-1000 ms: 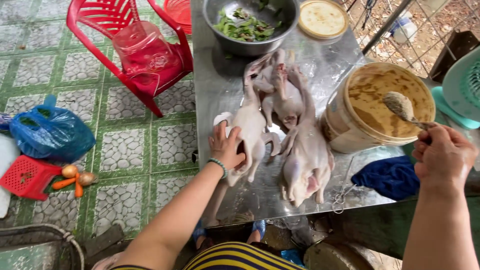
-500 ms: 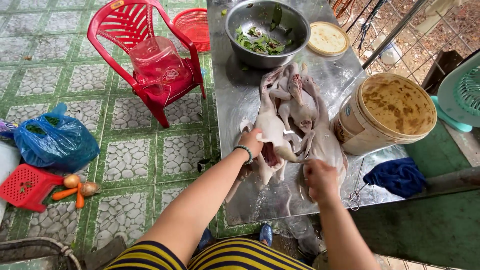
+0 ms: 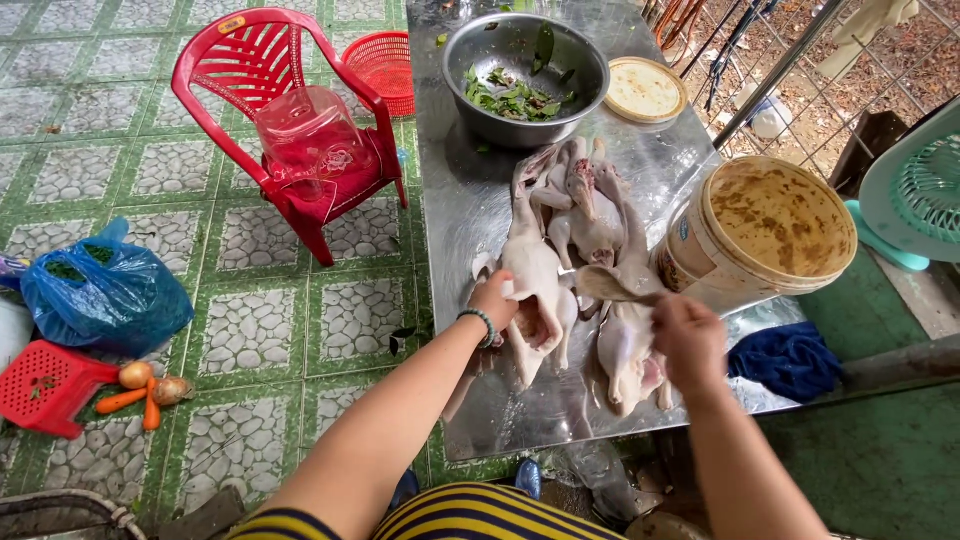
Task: Stuffing and stitching whole raw poultry on a steel table.
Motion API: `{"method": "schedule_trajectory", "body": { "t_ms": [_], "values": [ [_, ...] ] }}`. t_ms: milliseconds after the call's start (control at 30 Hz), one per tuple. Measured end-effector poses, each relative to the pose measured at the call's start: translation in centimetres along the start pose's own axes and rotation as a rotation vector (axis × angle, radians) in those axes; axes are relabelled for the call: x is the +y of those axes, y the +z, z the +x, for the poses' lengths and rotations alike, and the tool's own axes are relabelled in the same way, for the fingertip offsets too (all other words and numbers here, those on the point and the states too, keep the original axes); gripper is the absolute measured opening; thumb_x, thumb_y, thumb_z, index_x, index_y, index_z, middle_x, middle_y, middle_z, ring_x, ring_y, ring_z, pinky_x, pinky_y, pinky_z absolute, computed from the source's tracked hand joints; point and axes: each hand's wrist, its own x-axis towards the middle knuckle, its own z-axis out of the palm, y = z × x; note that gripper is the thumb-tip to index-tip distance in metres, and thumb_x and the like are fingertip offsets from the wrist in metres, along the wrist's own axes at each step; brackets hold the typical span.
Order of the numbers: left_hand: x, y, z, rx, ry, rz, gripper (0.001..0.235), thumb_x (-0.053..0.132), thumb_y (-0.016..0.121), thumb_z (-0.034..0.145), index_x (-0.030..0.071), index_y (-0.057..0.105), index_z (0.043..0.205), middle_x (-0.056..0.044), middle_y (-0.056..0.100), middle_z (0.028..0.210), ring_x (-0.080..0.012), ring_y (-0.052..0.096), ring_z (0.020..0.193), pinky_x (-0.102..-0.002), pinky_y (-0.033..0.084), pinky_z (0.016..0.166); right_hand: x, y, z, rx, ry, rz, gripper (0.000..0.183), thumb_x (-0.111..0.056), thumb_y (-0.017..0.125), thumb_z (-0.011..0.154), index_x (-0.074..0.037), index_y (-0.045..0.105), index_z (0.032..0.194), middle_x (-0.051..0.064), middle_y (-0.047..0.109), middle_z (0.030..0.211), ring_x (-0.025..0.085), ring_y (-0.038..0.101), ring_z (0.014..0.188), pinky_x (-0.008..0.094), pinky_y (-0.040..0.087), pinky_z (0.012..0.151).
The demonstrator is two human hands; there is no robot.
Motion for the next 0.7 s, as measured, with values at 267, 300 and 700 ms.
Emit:
{"method": "schedule_trajectory", "body": {
  "t_ms": [267, 300, 700],
  "values": [
    [-1.5, 0.6, -1.1, 0.14, 0.094, -0.036, 0.058, 0.009, 0.071, 0.077, 0.017, 0.059, 0.133, -0.018, 0.065, 0.13, -0.0357, 0.062, 0.122, -0.041, 0.049, 0.103, -9.0, -13.2, 16.3, 0.256, -0.153, 0.215, 0.025, -0.027, 0.063, 0.109, -0.008, 0.065, 0.093, 0.003, 0.061, 0.075, 0.009, 0.053, 0.056, 0.025, 0.039, 0.046],
    [-1.6, 0.6, -1.3, 0.15, 0.089, -0.059, 0.057, 0.008, 0.07, 0.076, 0.017, 0.06, 0.132, -0.017, 0.066, 0.13, -0.0344, 0.063, 0.121, -0.04, 0.05, 0.102, -9.2, -14.1, 18.7, 0.271, -0.274, -0.049, 0.035, -0.032, 0.063, 0.113, -0.005, 0.064, 0.089, 0.005, 0.063, 0.077, 0.01, 0.055, 0.057, 0.028, 0.042, 0.047],
    [1.8, -0.4, -3.4, 0.144, -0.13, -0.114, 0.061, 0.006, 0.068, 0.079, 0.022, 0.057, 0.136, -0.012, 0.071, 0.121, -0.0262, 0.072, 0.105, -0.037, 0.056, 0.09, -1.2, -11.0, 32.8, -0.375, 0.359, -0.923, 0.028, -0.021, 0.076, 0.09, 0.006, 0.082, 0.097, 0.018, 0.078, 0.088, 0.022, 0.062, 0.067, 0.035, 0.046, 0.055]
  ]
}}
